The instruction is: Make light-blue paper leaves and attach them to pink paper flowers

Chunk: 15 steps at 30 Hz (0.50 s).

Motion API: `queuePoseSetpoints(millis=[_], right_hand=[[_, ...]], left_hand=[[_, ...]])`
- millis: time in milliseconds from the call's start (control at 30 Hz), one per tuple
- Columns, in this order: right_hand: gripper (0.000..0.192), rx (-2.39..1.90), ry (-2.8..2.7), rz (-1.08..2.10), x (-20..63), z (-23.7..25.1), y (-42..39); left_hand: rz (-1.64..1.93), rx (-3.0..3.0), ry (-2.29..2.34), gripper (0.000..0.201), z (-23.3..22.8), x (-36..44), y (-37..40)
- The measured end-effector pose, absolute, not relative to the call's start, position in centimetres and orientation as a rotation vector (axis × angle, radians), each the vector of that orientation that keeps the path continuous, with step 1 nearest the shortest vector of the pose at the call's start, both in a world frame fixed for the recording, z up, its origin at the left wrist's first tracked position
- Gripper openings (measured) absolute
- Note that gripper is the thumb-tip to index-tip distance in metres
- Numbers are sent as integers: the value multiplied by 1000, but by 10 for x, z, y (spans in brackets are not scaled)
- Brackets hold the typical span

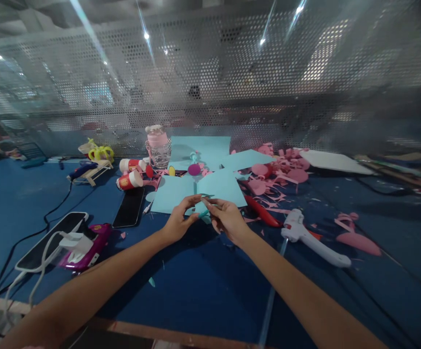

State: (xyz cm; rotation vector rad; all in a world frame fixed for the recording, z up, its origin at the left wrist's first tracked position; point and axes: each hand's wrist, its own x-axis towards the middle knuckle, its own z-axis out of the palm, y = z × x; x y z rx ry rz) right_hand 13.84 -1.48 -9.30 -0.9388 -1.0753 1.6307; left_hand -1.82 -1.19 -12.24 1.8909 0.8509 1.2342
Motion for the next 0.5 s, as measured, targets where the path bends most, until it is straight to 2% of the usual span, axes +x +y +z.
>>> queuePoseSetpoints(millis=[100, 233, 500], right_hand=[[42, -925, -1048, 1610, 138, -95, -13], [38, -891, -1037, 1530, 137, -96, -13], [38, -859, -1035, 1434, 127, -99, -19]], left_hand=[[1298, 1886, 855, 43, -119, -18, -14], [1454, 1935, 1174, 18, -115, -17, -16], [1299, 1940, 1297, 30, -115, -12, -18]])
